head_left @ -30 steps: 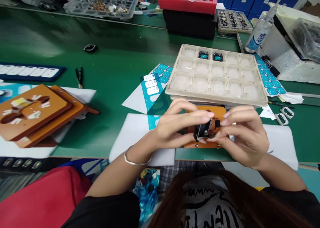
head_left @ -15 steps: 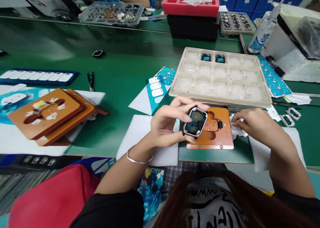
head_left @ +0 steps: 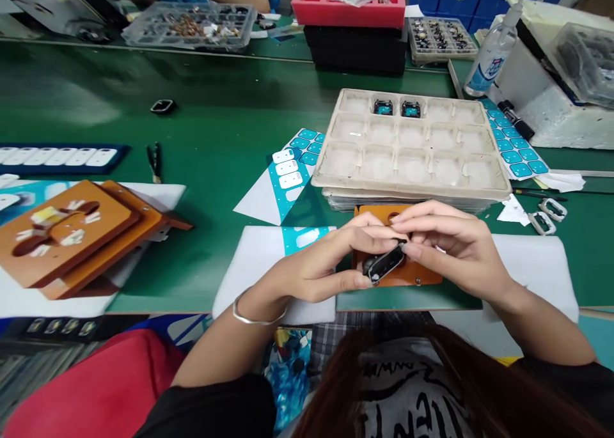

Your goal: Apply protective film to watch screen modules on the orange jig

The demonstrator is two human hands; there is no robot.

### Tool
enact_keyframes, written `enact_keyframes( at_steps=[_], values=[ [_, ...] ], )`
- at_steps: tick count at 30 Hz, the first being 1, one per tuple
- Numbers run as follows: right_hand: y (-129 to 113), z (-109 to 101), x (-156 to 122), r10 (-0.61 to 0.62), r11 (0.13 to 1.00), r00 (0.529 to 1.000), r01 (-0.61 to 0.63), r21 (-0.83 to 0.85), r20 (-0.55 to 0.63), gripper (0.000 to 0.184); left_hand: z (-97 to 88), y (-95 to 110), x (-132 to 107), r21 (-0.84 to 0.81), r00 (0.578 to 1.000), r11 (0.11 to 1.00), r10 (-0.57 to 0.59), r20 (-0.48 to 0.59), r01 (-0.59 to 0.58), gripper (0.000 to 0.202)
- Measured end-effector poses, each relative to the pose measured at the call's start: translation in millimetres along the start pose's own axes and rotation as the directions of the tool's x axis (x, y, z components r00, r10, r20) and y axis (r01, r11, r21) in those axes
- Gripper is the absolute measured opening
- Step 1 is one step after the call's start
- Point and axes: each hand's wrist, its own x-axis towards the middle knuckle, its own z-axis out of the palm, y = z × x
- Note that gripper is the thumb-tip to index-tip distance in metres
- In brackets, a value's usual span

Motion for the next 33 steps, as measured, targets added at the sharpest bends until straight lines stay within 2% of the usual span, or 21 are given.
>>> enact_keyframes(
  at_steps=[7,12,18,23,26,27,28,29,30,31,32,33],
  values=[
    [6.3,4.1,-1.9,-0.051,0.998,0.998,0.052,0.034,-0.045,0.022,-2.0,2.8,0.8,-0.001,0.998,0.999,-0.04,0.051,0.04,0.042],
    [6.4,4.7,-1.2,-0.074,0.997,0.996,0.073,-0.022,-0.045,0.021,-2.1,5.1,0.7,-0.024,0.996,0.998,-0.065,0.067,0.066,0.042],
    [5.5,6.5,-2.1,-0.066,0.998,0.997,0.065,-0.024,-0.048,0.017,-3.2,3.6,0.4,-0.041,0.996,0.999,-0.028,0.083,0.032,0.042],
    [4.8,12.5,-3.1,-0.113,0.99,0.99,0.104,-0.097,-0.085,0.012,1.5,4.8,1.7,-0.031,0.994,0.996,-0.076,0.084,0.079,0.04],
    [4.6,13.3,-4.0,-0.197,0.968,0.973,0.174,-0.178,-0.12,0.018,-4.9,1.9,0.8,0.0,0.994,0.995,-0.095,0.048,0.095,0.038],
    [4.9,12.4,-4.4,-0.218,0.962,0.967,0.189,-0.196,-0.135,0.022,-11.9,-1.7,-1.7,0.015,0.995,0.995,-0.099,-0.011,0.099,0.038],
    [5.4,11.0,-4.9,-0.233,0.957,0.961,0.2,-0.209,-0.149,0.024,-21.8,-6.9,-6.0,0.03,0.987,0.994,-0.105,-0.12,0.109,0.038],
    [6.2,9.3,-5.3,-0.244,0.953,0.957,0.207,-0.221,-0.158,0.024,-34.3,-13.6,-12.1,0.048,0.956,0.99,-0.116,-0.268,0.133,0.038],
    [7.1,7.6,-5.7,-0.253,0.948,0.954,0.212,-0.236,-0.16,0.023,-48.7,-21.7,-20.0,0.063,0.881,0.983,-0.127,-0.456,0.174,0.04],
    [8.1,6.0,-6.0,-0.261,0.943,0.953,0.216,-0.254,-0.156,0.02,-64.1,-30.4,-29.2,0.074,0.75,0.963,-0.152,-0.643,0.259,0.039],
    [9.0,4.6,-6.2,-0.269,0.935,0.952,0.223,-0.275,-0.143,0.017,-79.4,-39.4,-39.3,0.087,0.589,0.918,-0.173,-0.789,0.386,0.038],
    [9.8,3.8,-6.3,-0.281,0.926,0.951,0.234,-0.297,-0.128,0.014,-93.5,-48.1,-49.4,0.084,0.424,0.833,-0.189,-0.886,0.547,0.035]
  ],
)
